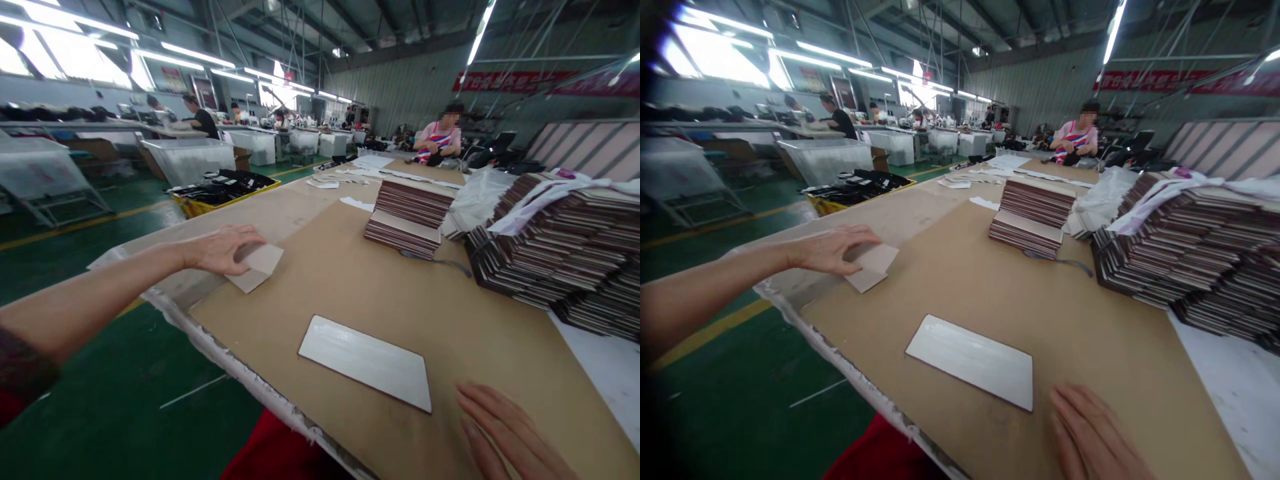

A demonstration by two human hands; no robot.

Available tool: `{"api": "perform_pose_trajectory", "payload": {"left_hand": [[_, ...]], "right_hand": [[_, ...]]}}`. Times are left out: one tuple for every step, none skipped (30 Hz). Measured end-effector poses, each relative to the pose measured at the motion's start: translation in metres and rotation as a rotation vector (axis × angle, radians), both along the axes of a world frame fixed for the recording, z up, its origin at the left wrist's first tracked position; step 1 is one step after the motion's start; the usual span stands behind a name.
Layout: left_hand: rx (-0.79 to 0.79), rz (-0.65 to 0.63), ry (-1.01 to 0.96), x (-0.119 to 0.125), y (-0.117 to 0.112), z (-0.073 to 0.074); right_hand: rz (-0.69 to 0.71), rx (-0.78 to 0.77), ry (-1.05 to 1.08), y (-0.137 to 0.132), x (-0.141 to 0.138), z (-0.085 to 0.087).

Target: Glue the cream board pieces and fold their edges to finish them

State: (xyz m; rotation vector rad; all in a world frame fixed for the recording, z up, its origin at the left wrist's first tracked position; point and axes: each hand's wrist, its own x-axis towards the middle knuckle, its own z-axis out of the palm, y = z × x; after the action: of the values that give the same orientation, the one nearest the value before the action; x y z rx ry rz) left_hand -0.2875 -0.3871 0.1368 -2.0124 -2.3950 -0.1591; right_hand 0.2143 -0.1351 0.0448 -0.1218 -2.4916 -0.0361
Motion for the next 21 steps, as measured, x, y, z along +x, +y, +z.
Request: {"api": "perform_pose_trajectory", "payload": {"left_hand": [[-0.001, -0.050, 0.007, 0.015, 0.010, 0.002], [-0.005, -0.114, 0.010, 0.033, 0.021, 0.003], [-0.008, -0.186, 0.010, 0.054, 0.032, 0.002], [-0.010, -0.258, 0.004, 0.075, 0.043, 0.000], [-0.004, -0.320, -0.006, 0.096, 0.052, -0.002], [0.006, -0.369, -0.018, 0.116, 0.059, -0.004], [0.019, -0.406, -0.032, 0.134, 0.066, -0.005], [0.031, -0.435, -0.049, 0.150, 0.071, -0.006], [0.041, -0.456, -0.067, 0.162, 0.075, -0.007], [0.050, -0.471, -0.083, 0.172, 0.078, -0.008], [0.056, -0.481, -0.095, 0.179, 0.082, -0.008], [0.056, -0.487, -0.103, 0.183, 0.085, -0.008], [0.055, -0.492, -0.108, 0.186, 0.087, -0.008], [0.057, -0.497, -0.109, 0.186, 0.089, -0.007], [0.071, -0.496, -0.110, 0.184, 0.090, -0.007], [0.099, -0.483, -0.112, 0.181, 0.089, -0.006], [0.145, -0.452, -0.119, 0.176, 0.087, -0.005], [0.202, -0.401, -0.132, 0.169, 0.084, -0.005], [0.261, -0.330, -0.151, 0.161, 0.079, -0.007], [0.306, -0.248, -0.177, 0.152, 0.072, -0.010], [0.326, -0.170, -0.209, 0.143, 0.064, -0.015]], "right_hand": [[-0.018, -0.076, -0.017, -0.010, -0.009, 0.013], [-0.029, -0.149, -0.016, -0.020, -0.019, 0.026], [-0.026, -0.198, -0.013, -0.030, -0.031, 0.037], [-0.003, -0.219, -0.010, -0.039, -0.044, 0.046], [0.024, -0.232, -0.052, -0.046, -0.057, 0.052], [0.046, -0.242, -0.100, -0.051, -0.068, 0.055], [0.064, -0.249, -0.141, -0.054, -0.077, 0.057], [0.068, -0.259, -0.180, -0.057, -0.084, 0.056], [0.069, -0.263, -0.207, -0.058, -0.089, 0.054], [0.065, -0.265, -0.223, -0.059, -0.092, 0.052], [0.059, -0.264, -0.230, -0.059, -0.093, 0.050], [0.055, -0.260, -0.226, -0.059, -0.093, 0.049], [0.053, -0.257, -0.215, -0.057, -0.093, 0.048], [0.052, -0.252, -0.203, -0.054, -0.092, 0.048], [0.050, -0.246, -0.190, -0.049, -0.090, 0.048], [0.039, -0.241, -0.171, -0.042, -0.087, 0.049], [0.019, -0.238, -0.143, -0.033, -0.083, 0.050], [-0.017, -0.245, -0.110, -0.023, -0.078, 0.051], [-0.065, -0.266, -0.075, -0.011, -0.072, 0.051], [-0.116, -0.308, -0.038, 0.000, -0.064, 0.051], [-0.166, -0.371, -0.018, 0.011, -0.056, 0.050]]}}
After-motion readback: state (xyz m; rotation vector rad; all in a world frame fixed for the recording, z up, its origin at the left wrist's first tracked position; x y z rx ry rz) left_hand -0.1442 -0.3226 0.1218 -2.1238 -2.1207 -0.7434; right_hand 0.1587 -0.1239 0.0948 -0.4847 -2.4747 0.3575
